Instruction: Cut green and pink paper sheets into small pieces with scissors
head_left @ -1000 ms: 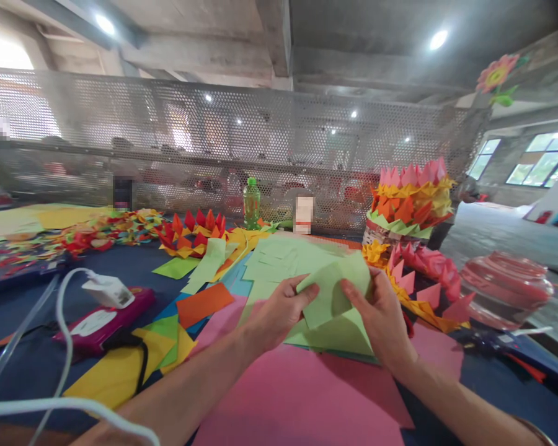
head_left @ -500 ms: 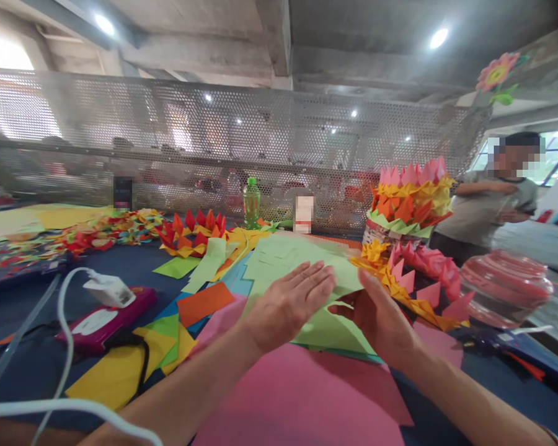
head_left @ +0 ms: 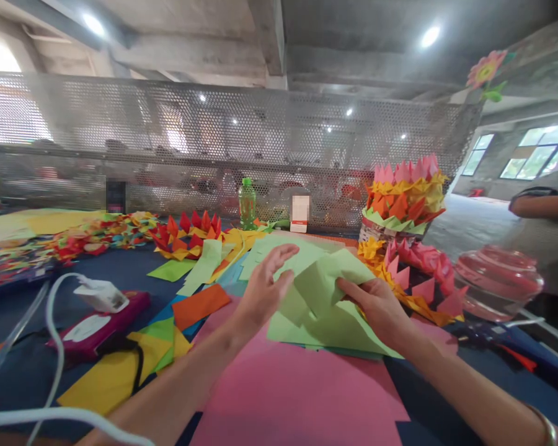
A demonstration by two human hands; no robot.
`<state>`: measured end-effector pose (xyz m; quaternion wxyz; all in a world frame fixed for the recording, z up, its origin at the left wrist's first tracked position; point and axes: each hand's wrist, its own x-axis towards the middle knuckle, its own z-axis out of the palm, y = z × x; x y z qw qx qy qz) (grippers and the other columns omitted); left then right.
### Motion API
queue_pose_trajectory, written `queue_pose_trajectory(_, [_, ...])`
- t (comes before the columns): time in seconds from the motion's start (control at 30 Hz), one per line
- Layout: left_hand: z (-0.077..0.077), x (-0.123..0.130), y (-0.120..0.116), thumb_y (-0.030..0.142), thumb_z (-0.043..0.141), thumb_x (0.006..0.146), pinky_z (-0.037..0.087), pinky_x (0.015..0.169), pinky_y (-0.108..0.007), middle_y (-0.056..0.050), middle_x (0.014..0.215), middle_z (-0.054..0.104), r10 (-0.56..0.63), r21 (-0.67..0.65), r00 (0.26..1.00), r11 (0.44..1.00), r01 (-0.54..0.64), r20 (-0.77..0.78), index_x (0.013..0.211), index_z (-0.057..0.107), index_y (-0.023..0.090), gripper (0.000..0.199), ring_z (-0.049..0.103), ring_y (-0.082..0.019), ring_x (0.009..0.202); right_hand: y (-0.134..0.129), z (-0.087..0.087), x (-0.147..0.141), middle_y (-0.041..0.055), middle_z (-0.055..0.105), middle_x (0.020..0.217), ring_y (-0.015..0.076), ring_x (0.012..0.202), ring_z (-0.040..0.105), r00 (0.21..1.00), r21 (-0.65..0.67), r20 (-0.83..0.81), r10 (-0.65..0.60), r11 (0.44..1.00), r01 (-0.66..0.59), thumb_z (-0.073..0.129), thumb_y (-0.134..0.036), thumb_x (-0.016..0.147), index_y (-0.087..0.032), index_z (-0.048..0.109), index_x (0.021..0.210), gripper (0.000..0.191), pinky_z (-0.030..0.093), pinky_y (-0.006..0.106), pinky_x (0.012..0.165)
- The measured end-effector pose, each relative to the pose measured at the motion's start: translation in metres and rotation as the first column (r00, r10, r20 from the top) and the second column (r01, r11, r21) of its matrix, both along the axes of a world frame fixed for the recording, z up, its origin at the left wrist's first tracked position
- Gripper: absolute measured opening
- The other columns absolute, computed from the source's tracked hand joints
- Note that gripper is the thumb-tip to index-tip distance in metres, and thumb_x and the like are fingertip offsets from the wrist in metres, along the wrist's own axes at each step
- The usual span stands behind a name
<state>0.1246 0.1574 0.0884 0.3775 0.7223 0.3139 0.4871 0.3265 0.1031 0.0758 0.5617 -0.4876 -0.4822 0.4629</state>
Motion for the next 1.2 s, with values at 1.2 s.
queue_pose_trajectory(1.2, [-0.029,0.020,0.002,0.027,0.072,0.069,0.046,0.081,-0.030,-0.005,0.085,0.072,-0.274,-0.382,0.924,0.850,0.362,0.266,0.093,0.069,0.015,0.027,0.064,-0.018,0.081,0.009,-0.019,0.005,-0.0039,0.057,0.056,0.0142,0.054,0.052,0.659,0.290,0.722,-0.209,0.957,-0.014,0.058,-0.028,0.079,-0.020,0.063,0.064,0.018,0.035,0.023,0.050])
